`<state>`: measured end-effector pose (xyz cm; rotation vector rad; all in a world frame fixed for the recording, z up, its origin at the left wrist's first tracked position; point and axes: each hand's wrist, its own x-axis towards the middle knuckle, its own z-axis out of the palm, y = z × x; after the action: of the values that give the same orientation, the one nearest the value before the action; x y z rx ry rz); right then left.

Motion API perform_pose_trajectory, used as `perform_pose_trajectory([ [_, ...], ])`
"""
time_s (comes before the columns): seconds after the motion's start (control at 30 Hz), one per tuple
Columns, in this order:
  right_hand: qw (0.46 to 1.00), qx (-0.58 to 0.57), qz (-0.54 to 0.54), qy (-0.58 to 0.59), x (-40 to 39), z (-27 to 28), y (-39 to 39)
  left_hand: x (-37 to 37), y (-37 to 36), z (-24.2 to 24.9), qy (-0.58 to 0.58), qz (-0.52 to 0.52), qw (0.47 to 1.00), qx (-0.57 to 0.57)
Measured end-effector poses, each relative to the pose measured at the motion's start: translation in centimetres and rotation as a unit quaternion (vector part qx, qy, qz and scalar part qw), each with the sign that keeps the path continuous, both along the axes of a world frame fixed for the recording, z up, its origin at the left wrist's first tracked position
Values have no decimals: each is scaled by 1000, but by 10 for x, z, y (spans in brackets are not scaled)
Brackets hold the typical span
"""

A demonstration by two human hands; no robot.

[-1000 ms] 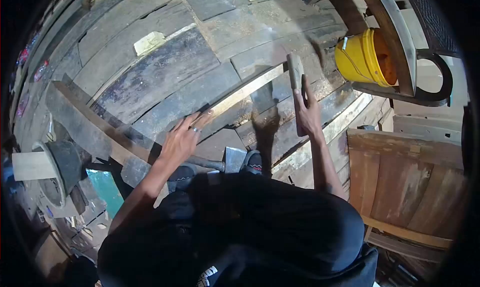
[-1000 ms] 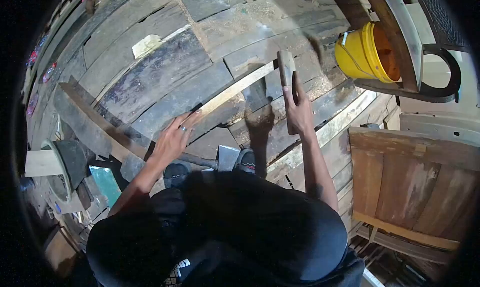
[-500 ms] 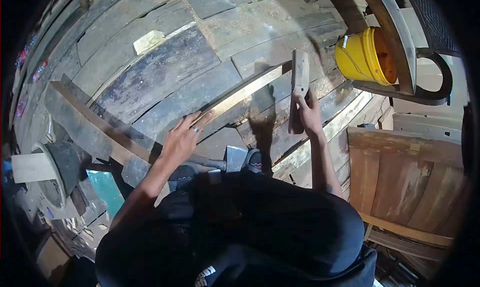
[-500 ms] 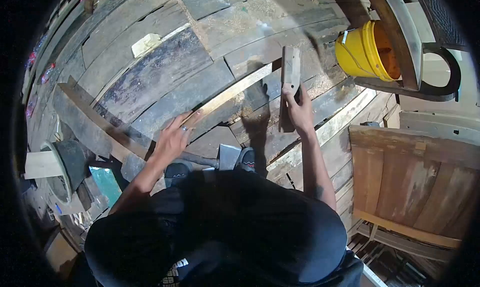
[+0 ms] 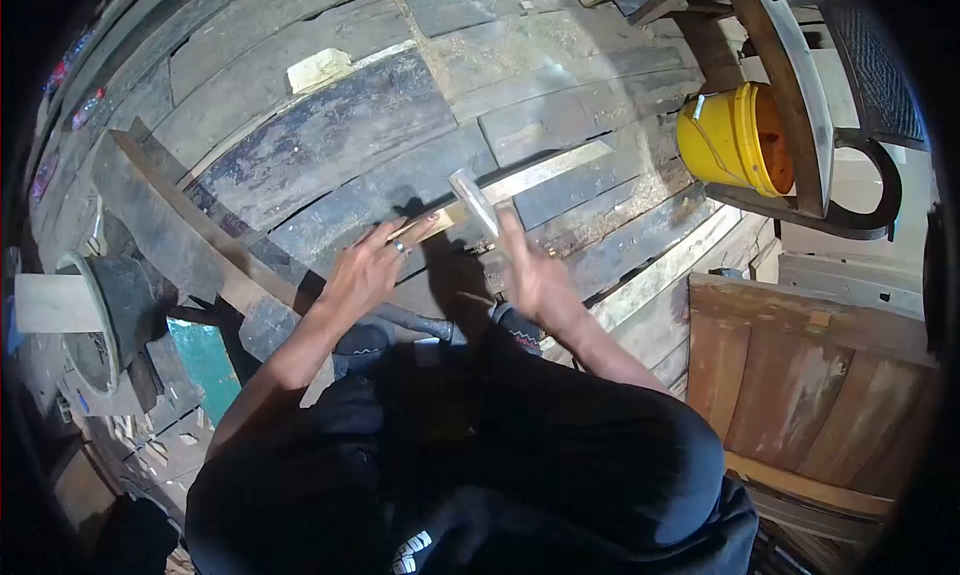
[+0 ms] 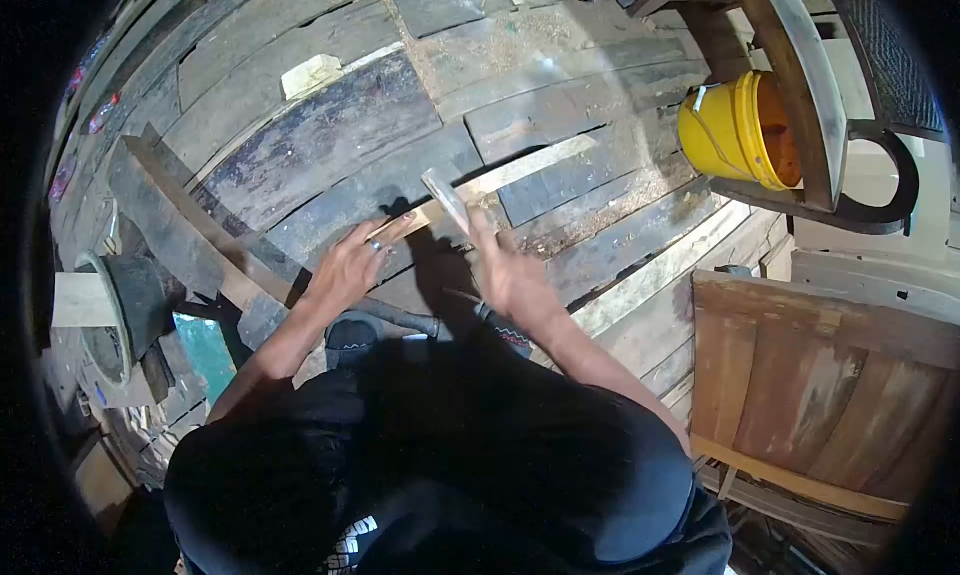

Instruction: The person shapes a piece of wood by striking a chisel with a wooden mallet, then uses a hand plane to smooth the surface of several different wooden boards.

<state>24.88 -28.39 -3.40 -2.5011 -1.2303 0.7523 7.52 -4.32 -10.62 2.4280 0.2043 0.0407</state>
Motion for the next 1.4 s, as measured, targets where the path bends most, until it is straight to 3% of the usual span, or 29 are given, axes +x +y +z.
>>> perform_pose_trajectory([
  [0.03, 999, -30, 7, 21, 12, 14, 1, -2, -1, 1, 6, -3, 1000, -1],
  [0.07, 982, 117, 40, -140, 32, -17, -15, 0, -1, 5, 14, 7, 1000, -12],
  [0.13, 979, 77, -114, -152, 91, -31, -43, 3, 0, 12, 29, 22, 999, -27],
  [0.17, 969, 1, -216, -122, 103, -12, -36, 2, 1, 9, 26, 27, 999, -25],
  [0.23, 971, 26, -210, -108, 103, -4, -30, 2, -2, 1, -4, 28, 999, -20],
  [0.3, 990, -18, -119, -70, 60, -8, -8, 0, -4, 4, 9, 26, 999, -16],
  [0.37, 995, 98, -14, 3, -3, -4, 8, 2, -1, -2, 9, 17, 1000, -17],
  [0.47, 998, 47, 32, -16, -4, 0, 5, -2, -5, -7, -3, 0, 1000, -5],
  [0.5, 1000, 20, -19, -8, 14, 6, 5, -3, -4, -6, 6, 6, 1000, 22],
  [0.6, 972, 92, -168, -135, 93, -33, -32, -3, -3, -2, -4, 48, 999, -5],
  [0.63, 960, 70, -249, -109, 100, -12, -24, 0, -4, -1, -12, 70, 997, -18],
  [0.7, 968, 63, -206, -130, 90, -7, -18, 3, -5, -5, 8, 96, 995, -21],
  [0.77, 991, -10, -129, -35, 47, -4, 5, 1, -4, -7, -20, 87, 995, -53],
  [0.8, 993, 116, -10, 12, 16, -4, 4, 1, -4, -10, -30, 85, 995, -50],
  [0.9, 987, -133, 73, 47, -20, 11, 21, -4, -6, -12, 11, 71, 997, -27],
  [0.97, 990, 112, 70, -43, 26, -37, -15, 1, -6, -7, 13, 83, 995, -46],
  [1.03, 990, 26, -114, -76, 71, 0, -4, -1, -6, -5, 8, 104, 992, -69],
  [1.1, 975, 30, -197, -95, 107, 2, -12, 1, -9, -6, -3, 104, 993, -53],
  [1.13, 974, -27, -209, -80, 101, 10, -3, 2, -9, -4, 5, 108, 993, -47],
  [1.23, 999, 30, -29, -27, 36, -25, -3, 3, -7, -2, 7, 104, 992, -64],
  [1.27, 1000, -3, -26, 17, -6, 18, 27, 2, -8, 0, 11, 105, 992, -63],
  [1.3, 1000, 2, 19, -10, -17, 11, 22, 2, -9, 1, 17, 98, 993, -66],
  [1.37, 999, 19, 20, -33, 6, 5, 15, 1, -10, 1, -8, 102, 992, -75],
  [1.4, 997, 71, -24, 2, 31, -24, -12, 2, -9, 2, 15, 97, 994, -46],
])
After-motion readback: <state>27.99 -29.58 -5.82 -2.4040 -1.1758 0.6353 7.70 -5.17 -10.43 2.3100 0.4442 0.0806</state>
